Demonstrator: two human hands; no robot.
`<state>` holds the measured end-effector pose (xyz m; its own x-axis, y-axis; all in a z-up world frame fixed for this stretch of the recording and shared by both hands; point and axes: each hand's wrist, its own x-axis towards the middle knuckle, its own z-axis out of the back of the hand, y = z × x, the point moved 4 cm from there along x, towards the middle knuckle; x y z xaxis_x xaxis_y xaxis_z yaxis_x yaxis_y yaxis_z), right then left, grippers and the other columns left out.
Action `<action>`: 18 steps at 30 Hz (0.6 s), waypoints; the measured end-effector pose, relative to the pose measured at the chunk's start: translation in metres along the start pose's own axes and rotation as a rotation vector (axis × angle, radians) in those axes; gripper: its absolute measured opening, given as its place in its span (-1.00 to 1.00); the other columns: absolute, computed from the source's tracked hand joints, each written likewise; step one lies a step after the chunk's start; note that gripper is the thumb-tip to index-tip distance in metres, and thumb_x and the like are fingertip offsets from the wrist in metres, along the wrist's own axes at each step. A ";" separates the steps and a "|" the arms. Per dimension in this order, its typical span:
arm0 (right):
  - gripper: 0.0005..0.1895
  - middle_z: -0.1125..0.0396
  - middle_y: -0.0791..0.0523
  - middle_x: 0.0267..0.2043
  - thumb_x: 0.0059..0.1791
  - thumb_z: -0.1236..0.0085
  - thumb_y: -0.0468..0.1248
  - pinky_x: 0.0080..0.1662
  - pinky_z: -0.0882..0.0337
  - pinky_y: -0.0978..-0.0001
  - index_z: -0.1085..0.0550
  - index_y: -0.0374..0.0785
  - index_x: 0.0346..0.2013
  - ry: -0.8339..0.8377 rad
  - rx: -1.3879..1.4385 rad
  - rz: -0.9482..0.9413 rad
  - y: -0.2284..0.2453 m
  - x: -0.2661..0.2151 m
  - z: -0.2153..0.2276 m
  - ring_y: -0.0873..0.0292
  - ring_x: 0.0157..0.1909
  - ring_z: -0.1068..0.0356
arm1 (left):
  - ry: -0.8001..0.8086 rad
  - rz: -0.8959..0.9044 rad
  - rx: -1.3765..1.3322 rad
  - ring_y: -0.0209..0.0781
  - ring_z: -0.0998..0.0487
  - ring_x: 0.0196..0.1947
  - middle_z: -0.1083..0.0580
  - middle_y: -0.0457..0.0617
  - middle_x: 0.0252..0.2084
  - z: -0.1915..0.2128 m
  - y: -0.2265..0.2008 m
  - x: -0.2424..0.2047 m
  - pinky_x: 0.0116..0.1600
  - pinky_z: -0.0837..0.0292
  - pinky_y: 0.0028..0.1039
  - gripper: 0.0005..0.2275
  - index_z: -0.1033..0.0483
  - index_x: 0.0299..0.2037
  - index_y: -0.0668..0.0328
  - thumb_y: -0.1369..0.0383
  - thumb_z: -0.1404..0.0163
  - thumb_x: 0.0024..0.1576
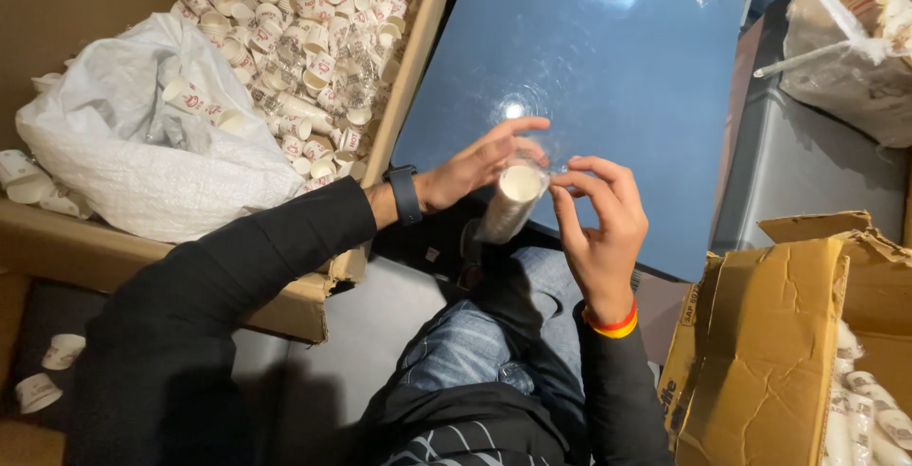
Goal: Sorting, stacking, and packing small paper cups into plastic sleeves and cardboard boxes.
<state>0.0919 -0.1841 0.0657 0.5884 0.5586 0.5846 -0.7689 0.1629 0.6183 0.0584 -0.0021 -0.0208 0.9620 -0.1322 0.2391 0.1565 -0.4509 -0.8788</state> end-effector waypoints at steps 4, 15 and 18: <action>-0.82 -0.38 -0.02 0.11 -0.03 -0.35 -0.47 -0.04 -0.46 0.28 -0.58 -0.31 -0.16 0.070 -0.178 0.145 0.011 0.012 0.001 0.03 0.04 -0.44 | -0.123 -0.031 0.177 -0.12 -0.41 0.26 -0.38 0.07 0.21 0.019 -0.005 0.000 0.37 -0.33 -0.25 -0.29 -0.07 0.49 0.17 -0.19 0.29 0.30; -0.86 -0.19 -0.09 0.38 0.02 -0.24 -0.47 0.12 -0.50 0.27 -0.56 -0.34 -0.12 0.181 0.110 -0.025 0.001 0.010 0.005 -0.03 0.27 -0.46 | -0.100 -0.084 0.473 -0.25 -0.47 0.21 -0.47 0.01 0.23 0.000 -0.017 0.001 0.30 -0.46 -0.41 -0.43 -0.30 0.37 0.17 0.29 -0.22 0.16; -0.85 -0.22 -0.08 0.37 0.03 -0.23 -0.49 0.10 -0.51 0.27 -0.58 -0.35 -0.11 0.168 0.095 -0.078 -0.006 0.010 0.009 -0.01 0.24 -0.48 | -0.188 0.015 0.548 -0.31 -0.66 -0.03 -0.64 -0.05 -0.06 -0.002 -0.022 -0.001 0.12 -0.60 -0.47 -0.70 -0.60 0.10 0.20 0.32 -0.19 0.18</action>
<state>0.1044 -0.1867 0.0725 0.5889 0.6767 0.4419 -0.6908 0.1376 0.7098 0.0535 0.0059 -0.0003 0.9805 0.0469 0.1911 0.1870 0.0799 -0.9791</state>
